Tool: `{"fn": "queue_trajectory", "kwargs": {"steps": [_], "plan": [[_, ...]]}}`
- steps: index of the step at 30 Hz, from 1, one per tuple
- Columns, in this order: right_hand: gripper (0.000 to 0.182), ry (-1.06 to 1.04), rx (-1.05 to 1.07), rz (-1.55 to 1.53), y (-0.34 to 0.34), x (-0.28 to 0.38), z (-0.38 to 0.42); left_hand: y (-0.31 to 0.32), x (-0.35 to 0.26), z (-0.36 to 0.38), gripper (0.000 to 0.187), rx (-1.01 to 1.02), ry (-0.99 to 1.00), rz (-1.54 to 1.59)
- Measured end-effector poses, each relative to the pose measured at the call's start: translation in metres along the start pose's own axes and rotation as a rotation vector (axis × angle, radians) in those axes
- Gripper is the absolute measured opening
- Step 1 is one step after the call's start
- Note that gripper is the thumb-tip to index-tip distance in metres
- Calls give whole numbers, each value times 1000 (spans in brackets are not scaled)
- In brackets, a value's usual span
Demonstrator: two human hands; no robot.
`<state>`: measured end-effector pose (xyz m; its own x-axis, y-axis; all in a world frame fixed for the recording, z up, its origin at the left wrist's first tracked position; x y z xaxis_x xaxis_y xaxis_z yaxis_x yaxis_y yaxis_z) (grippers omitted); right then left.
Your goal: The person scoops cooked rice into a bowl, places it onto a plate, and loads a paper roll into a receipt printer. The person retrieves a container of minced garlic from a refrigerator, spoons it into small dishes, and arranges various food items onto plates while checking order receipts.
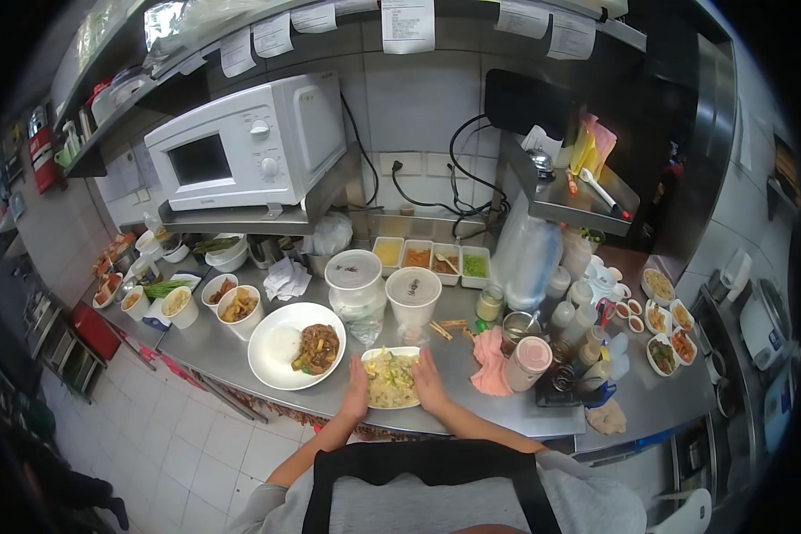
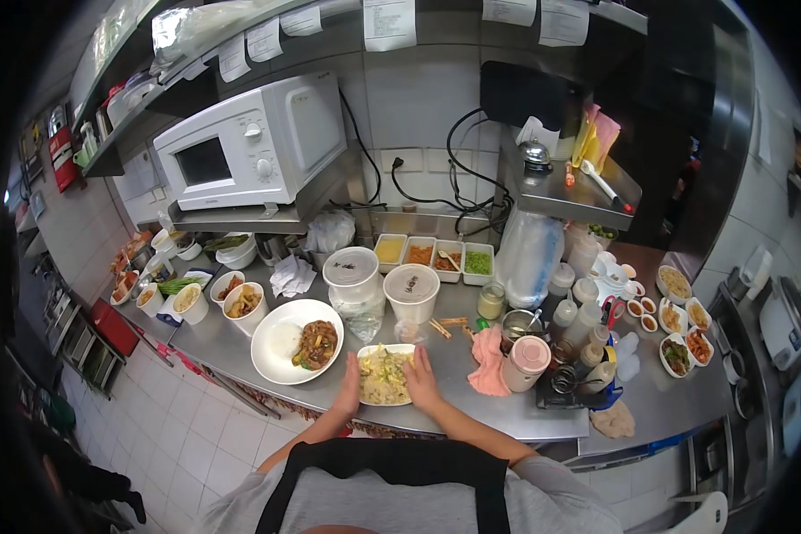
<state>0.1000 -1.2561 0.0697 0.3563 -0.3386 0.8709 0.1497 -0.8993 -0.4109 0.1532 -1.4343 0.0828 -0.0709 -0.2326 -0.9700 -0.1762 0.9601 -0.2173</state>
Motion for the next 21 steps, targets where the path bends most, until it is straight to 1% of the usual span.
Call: {"fn": "queue_trajectory", "kwargs": {"steps": [2,3,6,9,12,15,18,21], "plan": [[59,-54,41,98,-1,8,-1,-3,16,-8,73,8,151,-365],[59,-78,61,147,-1,13,-1,-1,8,-6,73,15,225,-547],[63,-2,84,337,-6,19,-4,-3,-2,-3,70,75,67,-608],[67,-212,-148,73,-28,34,14,-10,-12,13,67,-125,352,-505],[63,-18,-229,-14,-36,11,45,-24,-29,57,62,-209,307,-214],[55,523,114,-624,-29,-8,67,-49,49,73,58,-663,-284,677],[52,578,209,-818,-20,-6,74,-87,27,72,53,-734,-283,1011],[52,539,265,-868,-12,6,75,-116,37,49,47,-489,-380,1011]]}}
Point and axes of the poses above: each hand's wrist, its own z-axis away from the middle knuckle, its own y-axis out of the palm, x = y × z, the point moved 5 cm from there along -z, towards the middle knuckle
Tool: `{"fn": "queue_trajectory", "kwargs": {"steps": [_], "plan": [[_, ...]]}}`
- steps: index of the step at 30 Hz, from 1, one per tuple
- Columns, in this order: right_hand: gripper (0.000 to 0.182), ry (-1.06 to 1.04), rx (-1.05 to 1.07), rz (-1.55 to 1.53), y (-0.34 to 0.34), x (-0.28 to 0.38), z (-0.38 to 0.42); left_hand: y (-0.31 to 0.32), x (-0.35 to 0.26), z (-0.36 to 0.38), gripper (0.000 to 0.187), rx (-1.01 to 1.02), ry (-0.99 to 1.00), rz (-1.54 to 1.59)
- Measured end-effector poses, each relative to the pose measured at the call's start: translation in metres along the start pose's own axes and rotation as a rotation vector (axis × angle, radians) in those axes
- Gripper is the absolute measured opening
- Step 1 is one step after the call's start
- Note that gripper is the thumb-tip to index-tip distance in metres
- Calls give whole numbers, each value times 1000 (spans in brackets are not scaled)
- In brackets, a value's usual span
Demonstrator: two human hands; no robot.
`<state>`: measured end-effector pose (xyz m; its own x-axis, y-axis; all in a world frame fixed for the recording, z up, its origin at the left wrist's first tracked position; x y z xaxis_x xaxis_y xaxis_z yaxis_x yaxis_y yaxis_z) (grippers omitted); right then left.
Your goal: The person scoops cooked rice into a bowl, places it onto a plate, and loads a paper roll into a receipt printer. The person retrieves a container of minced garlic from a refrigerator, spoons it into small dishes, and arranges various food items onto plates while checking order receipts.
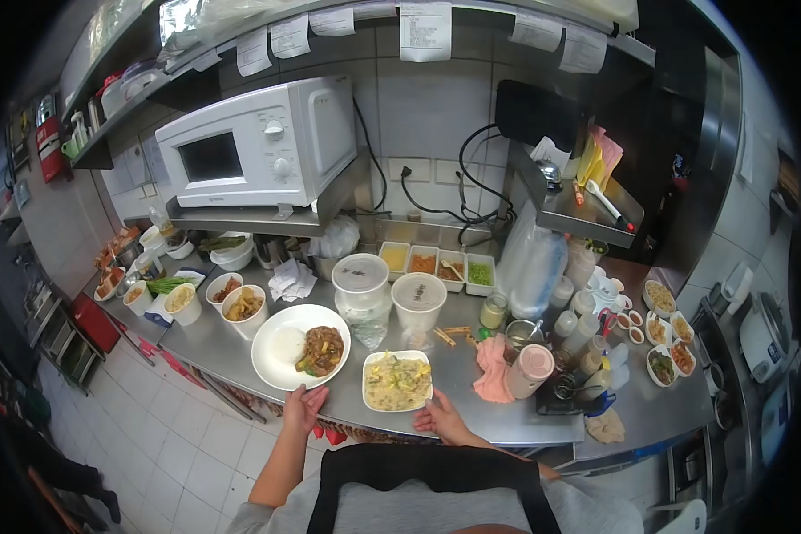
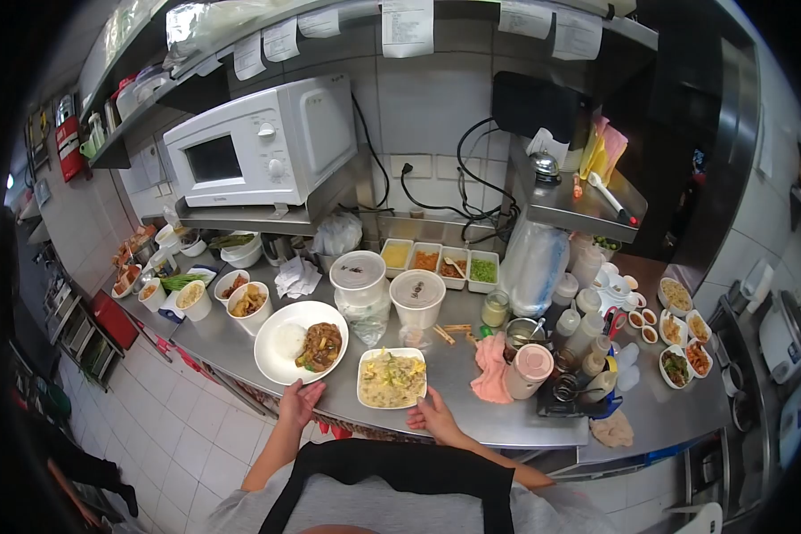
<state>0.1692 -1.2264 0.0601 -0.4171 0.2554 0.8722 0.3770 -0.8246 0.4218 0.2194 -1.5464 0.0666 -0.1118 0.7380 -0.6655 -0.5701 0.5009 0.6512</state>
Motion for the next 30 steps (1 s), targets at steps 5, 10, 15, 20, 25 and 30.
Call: {"fn": "queue_trajectory", "kwargs": {"steps": [5,10,15,20,25,30], "plan": [[51,-159,-200,-53,6,8,-13,-23,4,-54,41,258,22,34],[47,-116,-235,-13,18,12,-18,-30,-27,-41,41,54,-31,-49],[48,-80,-279,-68,62,-8,-15,-74,-81,39,48,116,-53,-168],[47,-79,-304,-127,125,-35,-52,-126,-126,122,55,12,-109,-232],[51,-100,-321,-269,168,-40,-119,-171,-147,132,55,56,-93,-408],[67,271,100,-165,226,-23,-64,-99,-164,142,55,163,-37,-450]]}}
Point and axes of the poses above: each hand's wrist, its own z-axis away from the middle knuckle, its own y-axis out of the palm, x = y × z, the point moved 5 cm from there along -z, towards the middle knuckle
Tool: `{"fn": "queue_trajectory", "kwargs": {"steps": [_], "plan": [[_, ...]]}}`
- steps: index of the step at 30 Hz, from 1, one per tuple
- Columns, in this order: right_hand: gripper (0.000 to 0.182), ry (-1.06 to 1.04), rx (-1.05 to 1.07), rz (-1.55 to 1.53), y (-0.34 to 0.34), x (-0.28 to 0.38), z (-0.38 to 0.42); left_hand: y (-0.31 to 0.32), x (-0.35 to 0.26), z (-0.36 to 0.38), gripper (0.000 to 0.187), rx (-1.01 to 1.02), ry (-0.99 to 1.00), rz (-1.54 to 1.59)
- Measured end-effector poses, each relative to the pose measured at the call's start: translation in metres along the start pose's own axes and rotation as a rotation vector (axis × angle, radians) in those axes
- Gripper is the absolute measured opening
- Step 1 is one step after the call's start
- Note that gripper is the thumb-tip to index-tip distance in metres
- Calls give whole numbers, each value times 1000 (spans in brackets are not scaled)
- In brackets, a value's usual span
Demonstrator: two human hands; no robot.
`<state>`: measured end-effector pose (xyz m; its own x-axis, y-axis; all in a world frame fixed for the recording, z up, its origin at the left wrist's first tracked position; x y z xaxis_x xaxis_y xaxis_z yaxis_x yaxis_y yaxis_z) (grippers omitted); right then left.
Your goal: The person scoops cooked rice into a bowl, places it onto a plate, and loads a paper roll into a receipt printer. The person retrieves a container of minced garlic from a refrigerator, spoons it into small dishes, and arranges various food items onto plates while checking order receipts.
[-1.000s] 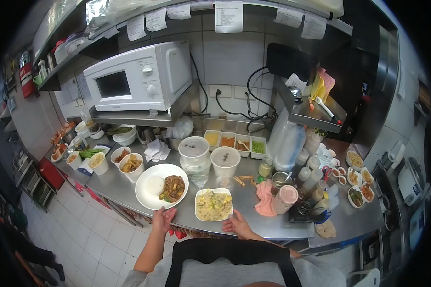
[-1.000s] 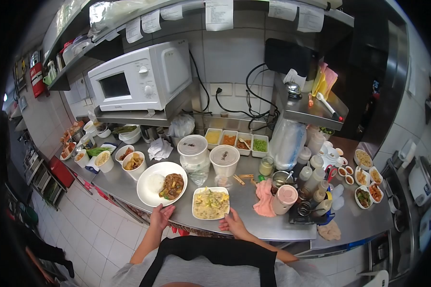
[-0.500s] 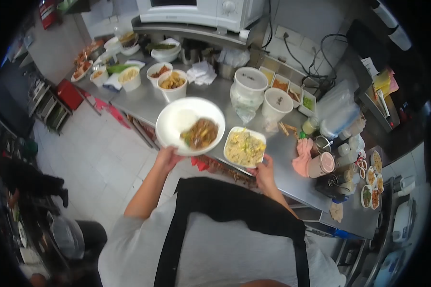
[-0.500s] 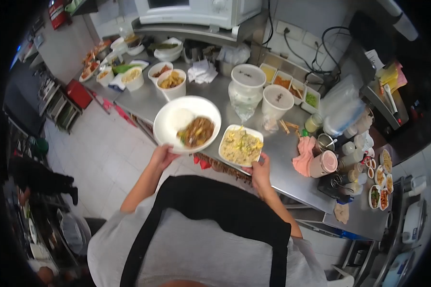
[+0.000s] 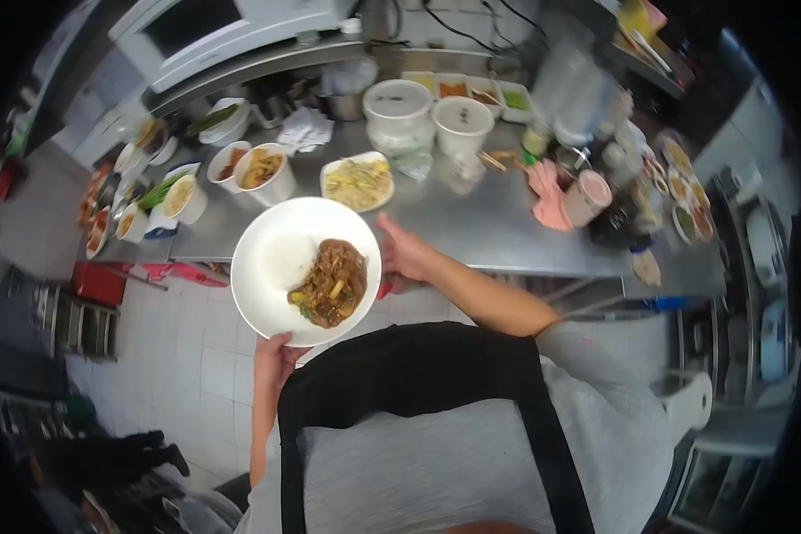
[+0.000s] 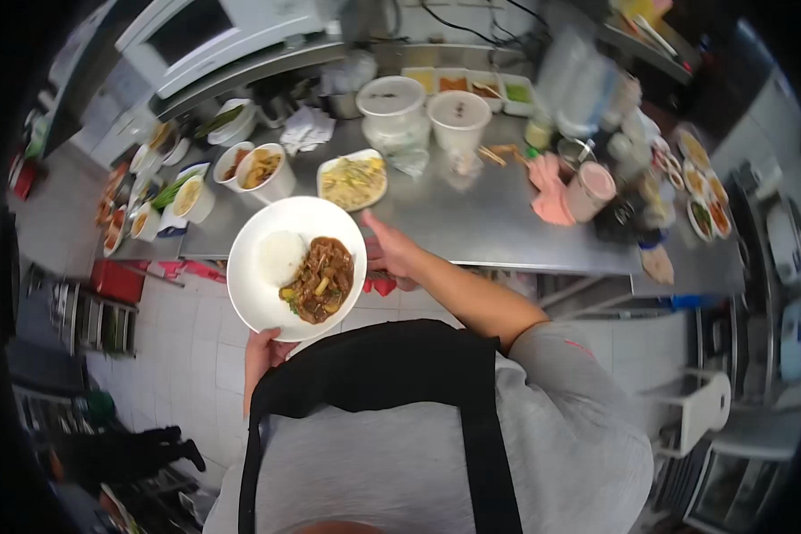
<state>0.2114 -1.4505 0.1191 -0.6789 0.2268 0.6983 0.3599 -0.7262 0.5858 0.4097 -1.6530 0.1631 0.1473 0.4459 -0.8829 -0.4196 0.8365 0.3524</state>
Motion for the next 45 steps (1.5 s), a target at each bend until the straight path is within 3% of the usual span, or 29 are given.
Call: {"fn": "queue_trajectory", "kwargs": {"steps": [3,5,9,12,16,22,24,25,29,33,37,40,43,45], "plan": [[67,40,124,-18,1,-4,42,35,2,-22,53,197,-59,28],[63,-140,21,-141,-27,-4,57,60,19,-40,53,324,-155,16],[58,-248,-336,-193,-94,13,115,115,70,-67,57,481,-259,33],[49,-384,-594,143,-208,24,128,150,108,-80,60,573,-360,64],[31,-588,-875,633,-277,74,149,190,143,-87,61,566,-365,64],[24,-780,-856,375,-288,97,170,248,176,-83,49,506,-367,76],[25,-826,-835,343,-284,92,183,260,166,-71,51,475,-396,-191],[25,-808,-787,394,-289,86,187,260,165,-70,53,457,-402,-335],[24,-752,-607,470,-312,57,198,198,202,-87,45,257,-408,-342],[18,-704,-572,544,-301,49,214,97,249,-102,21,-225,-404,-61],[24,-584,-542,891,-303,38,238,35,260,-126,20,-490,-367,129],[34,-595,-522,735,-286,54,231,9,269,-157,24,-618,-358,170],[42,-551,-644,389,-269,76,195,-6,286,-180,27,-663,-379,183],[45,-591,-649,494,-258,85,173,-7,290,-191,29,-638,-387,238]]}}
Point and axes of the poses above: each hand's wrist, its own z-axis away from the middle knuckle, its own y-axis out of the palm, x = y × z, the point moved 5 cm from there along -z, towards the middle knuckle
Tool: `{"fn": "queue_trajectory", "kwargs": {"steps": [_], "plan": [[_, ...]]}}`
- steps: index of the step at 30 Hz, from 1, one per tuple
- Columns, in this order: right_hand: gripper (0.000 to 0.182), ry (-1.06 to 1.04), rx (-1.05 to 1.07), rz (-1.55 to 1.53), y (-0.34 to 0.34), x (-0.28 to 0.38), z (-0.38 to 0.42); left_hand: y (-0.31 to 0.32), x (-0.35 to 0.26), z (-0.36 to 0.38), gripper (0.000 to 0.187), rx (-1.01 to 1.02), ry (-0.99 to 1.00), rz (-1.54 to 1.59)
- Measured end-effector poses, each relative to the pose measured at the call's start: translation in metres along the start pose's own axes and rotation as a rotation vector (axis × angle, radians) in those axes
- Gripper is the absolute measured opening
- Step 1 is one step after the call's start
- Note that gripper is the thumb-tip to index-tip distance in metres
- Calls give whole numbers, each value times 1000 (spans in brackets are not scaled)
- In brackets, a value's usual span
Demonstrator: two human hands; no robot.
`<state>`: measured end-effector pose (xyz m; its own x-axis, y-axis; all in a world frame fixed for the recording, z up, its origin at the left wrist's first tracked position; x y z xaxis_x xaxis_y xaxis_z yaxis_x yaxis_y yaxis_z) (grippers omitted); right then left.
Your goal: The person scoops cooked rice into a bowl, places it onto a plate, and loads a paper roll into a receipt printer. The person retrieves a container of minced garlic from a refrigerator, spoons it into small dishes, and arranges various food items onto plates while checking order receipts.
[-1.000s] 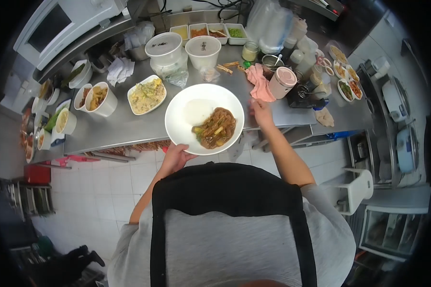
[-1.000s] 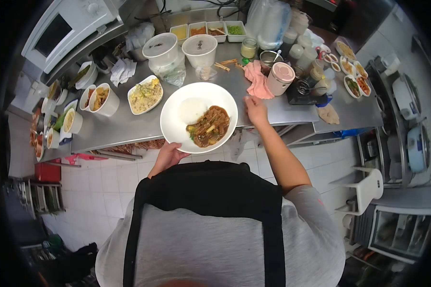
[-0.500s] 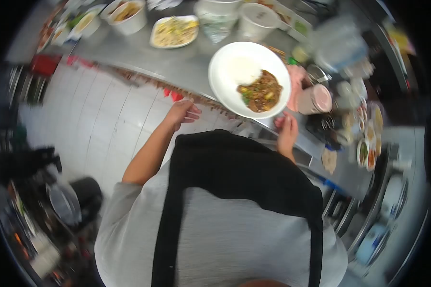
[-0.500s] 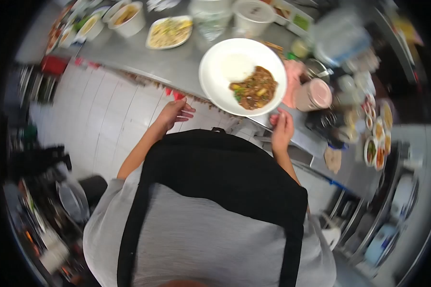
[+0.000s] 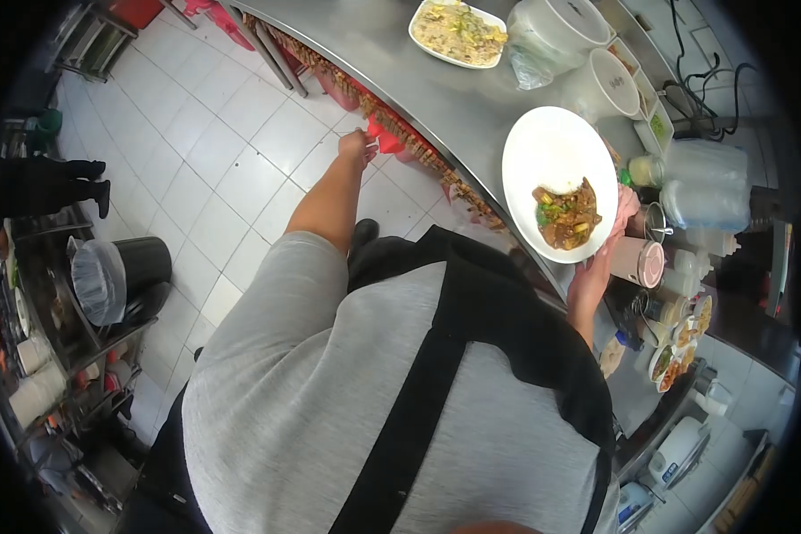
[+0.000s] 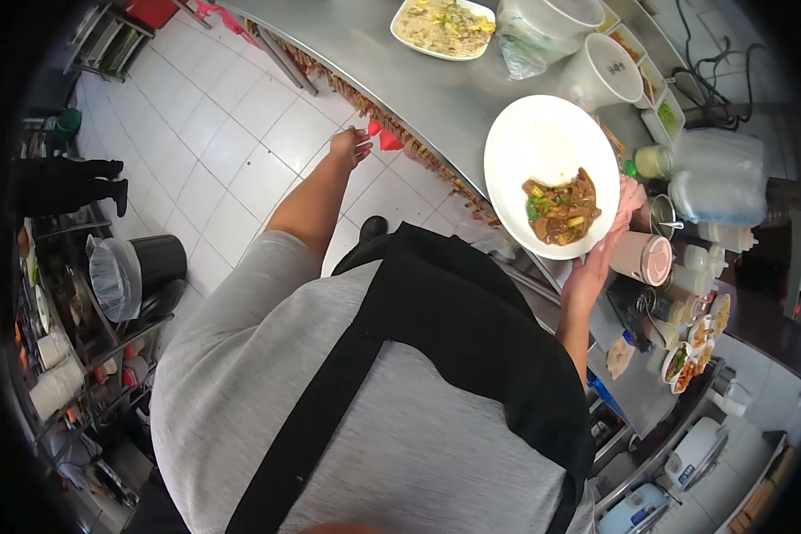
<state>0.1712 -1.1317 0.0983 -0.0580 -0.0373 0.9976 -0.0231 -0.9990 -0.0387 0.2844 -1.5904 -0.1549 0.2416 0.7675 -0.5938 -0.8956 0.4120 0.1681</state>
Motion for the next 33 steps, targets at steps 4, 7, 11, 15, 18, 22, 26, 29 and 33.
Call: {"fn": "queue_trajectory", "kwargs": {"steps": [4,7,11,15,18,22,26,29,33], "plan": [[47,-300,-21,611,-3,-5,-20,11,-7,-14,28,68,-15,7],[37,-324,-46,575,-9,-8,-25,18,-5,-25,27,114,-74,95],[11,-437,-278,780,3,48,7,20,16,-79,23,238,-132,180],[21,-499,-340,327,-6,65,17,25,12,-101,24,206,-171,181],[32,-319,-513,-93,9,57,42,23,11,-108,20,183,-244,272],[29,519,-342,-642,42,-29,77,26,10,-96,16,284,-182,263],[33,655,-281,-594,113,-14,93,8,21,-116,15,358,-210,251],[36,564,-473,-149,67,-31,82,-9,18,-104,21,326,-165,255],[36,-104,-567,418,-21,-22,32,-28,14,-96,17,365,-135,199]]}}
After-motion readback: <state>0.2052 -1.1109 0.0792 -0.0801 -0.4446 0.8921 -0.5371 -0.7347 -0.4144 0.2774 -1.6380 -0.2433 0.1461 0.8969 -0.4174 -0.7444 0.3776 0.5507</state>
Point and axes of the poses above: each hand's wrist, its own z-axis away from the middle knuckle, its own y-axis out of the palm, x = y × z, the point moved 5 cm from there along -z, towards the middle knuckle
